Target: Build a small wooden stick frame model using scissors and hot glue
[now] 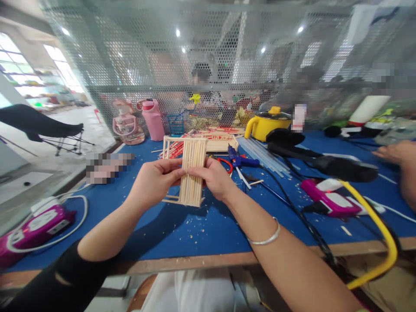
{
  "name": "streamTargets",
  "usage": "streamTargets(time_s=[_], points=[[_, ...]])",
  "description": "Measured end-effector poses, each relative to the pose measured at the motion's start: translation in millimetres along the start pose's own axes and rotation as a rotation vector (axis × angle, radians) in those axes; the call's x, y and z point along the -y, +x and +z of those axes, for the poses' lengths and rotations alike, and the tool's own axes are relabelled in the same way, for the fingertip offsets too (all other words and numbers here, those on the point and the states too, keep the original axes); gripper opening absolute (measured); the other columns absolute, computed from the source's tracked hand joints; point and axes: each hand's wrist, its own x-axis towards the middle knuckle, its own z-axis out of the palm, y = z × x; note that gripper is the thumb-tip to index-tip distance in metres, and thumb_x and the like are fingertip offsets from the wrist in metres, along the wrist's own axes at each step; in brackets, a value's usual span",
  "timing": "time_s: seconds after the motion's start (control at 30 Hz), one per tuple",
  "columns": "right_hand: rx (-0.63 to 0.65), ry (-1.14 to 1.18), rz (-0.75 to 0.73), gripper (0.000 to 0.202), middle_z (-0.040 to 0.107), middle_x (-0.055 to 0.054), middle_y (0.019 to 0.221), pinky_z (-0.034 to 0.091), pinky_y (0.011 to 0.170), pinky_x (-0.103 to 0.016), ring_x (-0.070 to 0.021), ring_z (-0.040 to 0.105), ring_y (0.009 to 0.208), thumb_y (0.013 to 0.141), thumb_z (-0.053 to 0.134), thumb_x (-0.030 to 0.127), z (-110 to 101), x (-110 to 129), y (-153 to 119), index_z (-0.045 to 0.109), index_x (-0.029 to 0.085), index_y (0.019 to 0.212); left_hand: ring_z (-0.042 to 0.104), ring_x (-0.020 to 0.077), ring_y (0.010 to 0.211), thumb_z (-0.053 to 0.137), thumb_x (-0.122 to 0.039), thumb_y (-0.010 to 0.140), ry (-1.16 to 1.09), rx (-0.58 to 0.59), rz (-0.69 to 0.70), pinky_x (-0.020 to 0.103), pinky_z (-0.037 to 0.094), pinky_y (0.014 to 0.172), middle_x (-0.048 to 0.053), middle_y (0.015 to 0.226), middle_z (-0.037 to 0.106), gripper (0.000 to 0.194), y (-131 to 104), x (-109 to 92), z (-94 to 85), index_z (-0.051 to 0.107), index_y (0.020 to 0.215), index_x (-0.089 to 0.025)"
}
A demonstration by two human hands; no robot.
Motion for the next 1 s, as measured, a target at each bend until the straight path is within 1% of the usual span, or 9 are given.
streamTargets(time_s=[0.1,0.23,0.4,0.5,0.57,0.7,0.8,0.87,1.0], points=[[0.003,0.015,0.02,0.03,0.072,-0.002,0.082,0.052,0.067,-0.033,-0.0181,0.065,0.07,0.063,0.074,0.029,-0.3,-0.5,0.0,0.07,0.02,0.091,0.062,0.0138,0.061,0.064,-0.024,0.075,-0.007,-0.014,-0.023,0.028,0.054,0.061,0.003,0.074,0.072,0.031,-0.4,0.9,1.1,0.072,0.104,-0.019],[0.03,0.025,0.017,0.032,0.073,-0.003,0.086,0.052,0.073,-0.036,-0.0204,0.066,0.076,0.063,0.075,0.031,-1.1,-0.3,-0.6,0.07,0.019,0.092,0.061,0.0129,0.059,0.065,-0.023,0.074,-0.02,-0.035,-0.045,0.028,0.054,0.06,0.003,0.075,0.072,0.031,-0.2,0.0,2.5,0.072,0.104,-0.019],[0.058,0.006,-0.041,0.03,0.073,-0.004,0.09,0.052,0.077,-0.037,-0.0218,0.067,0.082,0.065,0.075,0.03,-0.5,3.6,-4.4,0.07,0.019,0.092,0.065,0.016,0.066,0.061,-0.021,0.077,-0.084,0.06,-0.063,0.03,0.055,0.066,0.003,0.082,0.074,0.03,-2.0,-4.2,4.9,0.073,0.104,-0.022],[0.07,-0.04,-0.08,0.03,0.073,-0.004,0.091,0.051,0.079,-0.036,-0.0209,0.067,0.083,0.067,0.074,0.031,-0.9,4.5,-4.4,0.07,0.019,0.093,0.067,0.0185,0.069,0.06,-0.022,0.078,-0.123,0.088,-0.05,0.035,0.055,0.071,0.005,0.09,0.075,0.031,-2.2,-4.4,5.5,0.072,0.106,-0.023],[0.068,-0.063,-0.115,0.029,0.074,-0.003,0.091,0.05,0.081,-0.036,-0.0203,0.066,0.084,0.067,0.074,0.031,-1.7,5.0,-3.9,0.07,0.019,0.094,0.068,0.0211,0.076,0.059,-0.022,0.079,-0.117,0.098,-0.031,0.037,0.055,0.074,0.006,0.095,0.074,0.031,-2.7,-5.2,5.4,0.072,0.107,-0.024],[0.079,-0.098,-0.14,0.029,0.074,-0.003,0.091,0.05,0.082,-0.036,-0.0209,0.066,0.085,0.067,0.075,0.031,-4.0,6.8,-4.0,0.071,0.02,0.093,0.067,0.0249,0.095,0.057,-0.02,0.08,0.051,0.037,0.065,0.039,0.051,0.087,0.006,0.1,0.074,0.031,-5.1,-8.2,5.4,0.071,0.108,-0.024],[0.074,-0.095,-0.15,0.028,0.073,-0.003,0.091,0.049,0.082,-0.036,-0.0208,0.066,0.086,0.067,0.075,0.031,-4.6,7.3,-4.6,0.071,0.02,0.093,0.065,0.0268,0.101,0.057,-0.024,0.082,0.165,-0.083,0.098,0.042,0.046,0.095,0.008,0.108,0.072,0.032,-5.5,-7.6,5.9,0.07,0.111,-0.022],[0.09,-0.082,-0.142,0.029,0.073,-0.003,0.09,0.049,0.082,-0.035,-0.0204,0.066,0.086,0.067,0.075,0.03,-3.5,6.4,-4.6,0.07,0.02,0.094,0.065,0.0275,0.101,0.057,-0.029,0.082,0.138,-0.133,0.081,0.043,0.047,0.094,0.009,0.11,0.071,0.033,-4.6,-5.7,6.1,0.069,0.112,-0.02],[0.129,-0.061,-0.131,0.031,0.074,-0.002,0.09,0.05,0.082,-0.035,-0.0199,0.067,0.085,0.066,0.075,0.028,-0.2,2.7,-3.4,0.07,0.02,0.095,0.068,0.0247,0.09,0.058,-0.029,0.081,0.002,-0.085,0.064,0.038,0.053,0.083,0.008,0.104,0.073,0.032,-3.1,-2.9,5.6,0.07,0.109,-0.02]])
